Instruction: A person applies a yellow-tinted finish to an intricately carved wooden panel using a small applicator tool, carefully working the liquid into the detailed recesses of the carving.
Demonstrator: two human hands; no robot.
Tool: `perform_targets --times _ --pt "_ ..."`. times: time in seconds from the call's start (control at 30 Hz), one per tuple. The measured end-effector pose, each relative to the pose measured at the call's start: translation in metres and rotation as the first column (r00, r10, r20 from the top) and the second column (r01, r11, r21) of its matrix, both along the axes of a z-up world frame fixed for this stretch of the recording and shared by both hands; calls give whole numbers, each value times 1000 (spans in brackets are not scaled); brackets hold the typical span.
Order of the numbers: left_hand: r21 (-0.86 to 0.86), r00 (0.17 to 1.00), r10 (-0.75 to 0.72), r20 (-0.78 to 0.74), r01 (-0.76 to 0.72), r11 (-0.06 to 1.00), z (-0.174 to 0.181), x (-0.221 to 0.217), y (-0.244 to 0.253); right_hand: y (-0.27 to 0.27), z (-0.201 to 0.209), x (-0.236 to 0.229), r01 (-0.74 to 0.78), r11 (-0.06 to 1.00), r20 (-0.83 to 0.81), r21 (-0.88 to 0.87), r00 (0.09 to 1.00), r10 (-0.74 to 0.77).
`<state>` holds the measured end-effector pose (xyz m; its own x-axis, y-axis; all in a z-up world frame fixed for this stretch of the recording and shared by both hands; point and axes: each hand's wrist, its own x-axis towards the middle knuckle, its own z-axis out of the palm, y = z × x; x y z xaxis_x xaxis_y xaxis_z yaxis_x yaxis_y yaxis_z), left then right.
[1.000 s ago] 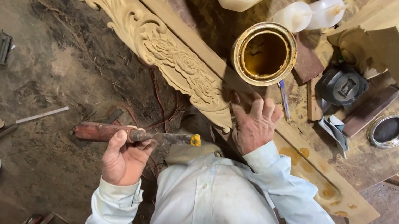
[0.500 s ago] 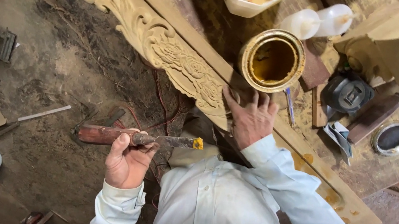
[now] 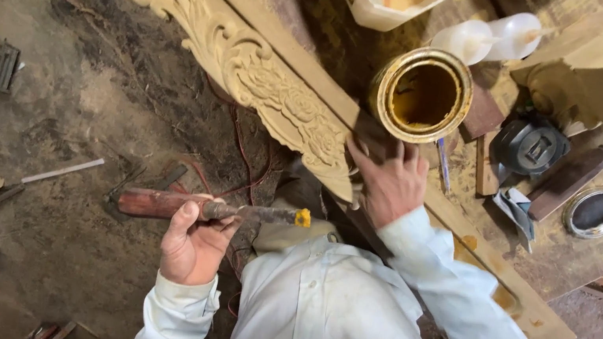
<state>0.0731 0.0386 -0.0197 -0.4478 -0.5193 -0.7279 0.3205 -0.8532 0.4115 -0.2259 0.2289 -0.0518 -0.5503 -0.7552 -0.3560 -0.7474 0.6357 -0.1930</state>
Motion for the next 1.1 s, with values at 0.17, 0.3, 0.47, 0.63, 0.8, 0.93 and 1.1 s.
perform_targets --times 0.17,0.3,0.47,0.63,0.8,0.93,1.1 --pt "1 999 12 40 -12 1000 -2 -1 -9 0 18 5 19 976 -48 -218 998 -30" --pt "11 999 -12 39 12 1000 -9 -2 -14 -25 20 1 81 996 55 36 995 -83" --pt "30 1000 9 18 -10 1000 -5 -18 -15 -21 19 2 42 994 -11 -99 999 -43" --pt "37 999 11 35 -12 999 -4 -22 -16 -36 51 -7 -1 982 69 191 998 -12" --pt "30 998 42 53 -44 999 -9 -15 -11 -19 4 6 0 995 -184 -103 983 -19" --pt "22 990 67 122 -70 997 0 -9 -7 -15 7 2 28 996 -52 82 998 -24" --pt "98 985 85 152 -100 990 -13 3 -8 -13 20 5 58 998 -129 2 990 -57"
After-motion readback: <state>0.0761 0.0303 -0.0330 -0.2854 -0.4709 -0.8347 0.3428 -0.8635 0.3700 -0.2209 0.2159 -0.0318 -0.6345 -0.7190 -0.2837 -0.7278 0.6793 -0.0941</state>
